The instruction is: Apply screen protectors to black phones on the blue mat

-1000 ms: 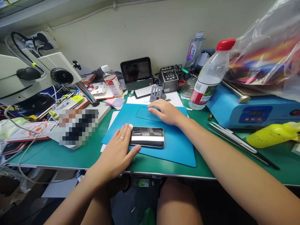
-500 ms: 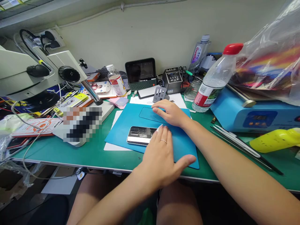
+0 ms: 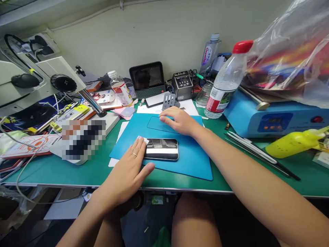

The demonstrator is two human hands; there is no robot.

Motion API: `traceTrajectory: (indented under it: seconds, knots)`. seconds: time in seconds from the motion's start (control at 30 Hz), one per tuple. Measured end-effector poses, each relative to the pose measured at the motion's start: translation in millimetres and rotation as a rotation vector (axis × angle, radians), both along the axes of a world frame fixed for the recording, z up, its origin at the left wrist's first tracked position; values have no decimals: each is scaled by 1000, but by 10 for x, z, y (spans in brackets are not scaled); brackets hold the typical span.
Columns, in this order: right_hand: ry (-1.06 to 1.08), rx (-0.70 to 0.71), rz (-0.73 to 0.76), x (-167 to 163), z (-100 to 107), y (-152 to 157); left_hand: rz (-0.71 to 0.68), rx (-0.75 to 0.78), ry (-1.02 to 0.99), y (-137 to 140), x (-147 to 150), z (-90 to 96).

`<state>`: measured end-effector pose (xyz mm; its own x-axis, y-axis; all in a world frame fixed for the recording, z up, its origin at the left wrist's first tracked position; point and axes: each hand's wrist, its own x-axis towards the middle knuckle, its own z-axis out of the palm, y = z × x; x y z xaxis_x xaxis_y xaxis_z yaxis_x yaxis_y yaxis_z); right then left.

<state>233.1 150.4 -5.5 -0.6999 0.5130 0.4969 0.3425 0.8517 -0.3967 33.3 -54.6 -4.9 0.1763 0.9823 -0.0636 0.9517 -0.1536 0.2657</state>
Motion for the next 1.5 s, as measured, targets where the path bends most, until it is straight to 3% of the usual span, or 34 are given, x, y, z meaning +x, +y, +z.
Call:
traceTrajectory:
  seconds: [0.37,0.53,0.7,0.83,1.07,1.33,1.5]
  knots:
    - [44,-24,6,-9,-33,31,-176,31,-140,326,951,86]
    - [44,-34,-2,15,-32,26,-193,79,-109,270,657,54]
    - [25,-33,11,12,-17,-2,-78,85,2,138,112,-13]
    - [13,-22,29,4,0,-23,-34,84,44,-65,-32,-104]
    - [17,-30,50,-28,-13,-33,-104,165,32,-396,196,-161]
    - [35,-46,34,-15,8,-40,-167,160,-108,-160,969,-110]
    - [20,-51,17,2,2,-33,-199,160,-112,-163,812,-95]
